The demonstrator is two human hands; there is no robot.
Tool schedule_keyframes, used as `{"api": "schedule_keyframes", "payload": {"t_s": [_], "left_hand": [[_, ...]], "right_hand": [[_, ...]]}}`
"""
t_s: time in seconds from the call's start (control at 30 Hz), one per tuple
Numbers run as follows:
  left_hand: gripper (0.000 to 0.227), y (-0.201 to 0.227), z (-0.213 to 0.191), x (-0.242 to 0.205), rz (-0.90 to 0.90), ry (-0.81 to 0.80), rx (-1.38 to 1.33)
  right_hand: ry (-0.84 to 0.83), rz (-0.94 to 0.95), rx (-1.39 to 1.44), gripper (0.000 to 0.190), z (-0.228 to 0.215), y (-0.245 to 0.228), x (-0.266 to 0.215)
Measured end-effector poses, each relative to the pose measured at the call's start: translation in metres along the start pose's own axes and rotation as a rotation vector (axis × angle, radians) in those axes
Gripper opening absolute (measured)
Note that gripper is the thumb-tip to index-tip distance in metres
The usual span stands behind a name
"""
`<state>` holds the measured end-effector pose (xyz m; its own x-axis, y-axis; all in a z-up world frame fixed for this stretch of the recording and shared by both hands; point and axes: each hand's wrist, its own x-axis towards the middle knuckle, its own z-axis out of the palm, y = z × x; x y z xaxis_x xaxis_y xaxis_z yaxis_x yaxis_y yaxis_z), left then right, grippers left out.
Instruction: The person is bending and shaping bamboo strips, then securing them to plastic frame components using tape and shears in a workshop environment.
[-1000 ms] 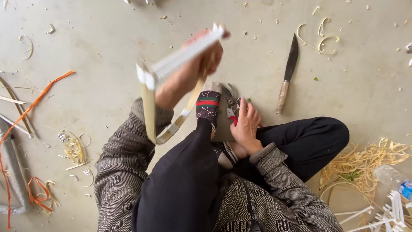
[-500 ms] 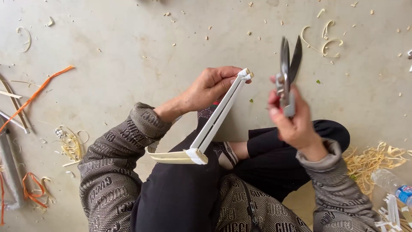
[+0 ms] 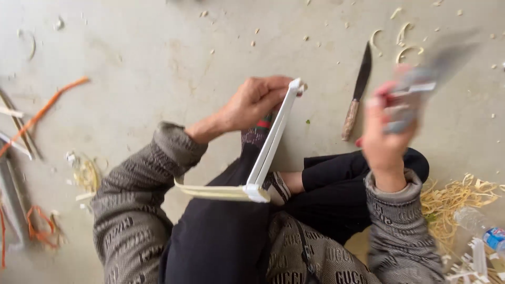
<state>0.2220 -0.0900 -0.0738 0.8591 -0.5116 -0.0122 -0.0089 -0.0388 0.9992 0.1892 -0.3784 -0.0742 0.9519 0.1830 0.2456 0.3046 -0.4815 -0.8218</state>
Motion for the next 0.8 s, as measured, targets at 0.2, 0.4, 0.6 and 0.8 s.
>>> {"api": "schedule_keyframes", "payload": {"t_s": [0.2, 0.4, 0.6, 0.8], "left_hand": [[0.029, 0.000, 0.001, 0.008, 0.075, -0.082, -0.039], [0.029, 0.017, -0.007, 0.001, -0.028, -0.021, 0.054], [0.034, 0.015, -0.006, 0.009, 0.062, -0.051, 0.025], [0.034, 0.019, -0.011, 0.012, 0.126, -0.085, 0.107]], "right_hand": [[-0.159, -0.263, -0.377, 0.059, 0.017, -0.021, 0.006], [-0.029, 0.146, 0.127, 0.058, 0.011, -0.021, 0.008], [-0.240, -0.051, -0.170, 0.069, 0.018, -0.041, 0.008], [-0.245, -0.185, -0.321, 0.076, 0.014, -0.047, 0.011]]}}
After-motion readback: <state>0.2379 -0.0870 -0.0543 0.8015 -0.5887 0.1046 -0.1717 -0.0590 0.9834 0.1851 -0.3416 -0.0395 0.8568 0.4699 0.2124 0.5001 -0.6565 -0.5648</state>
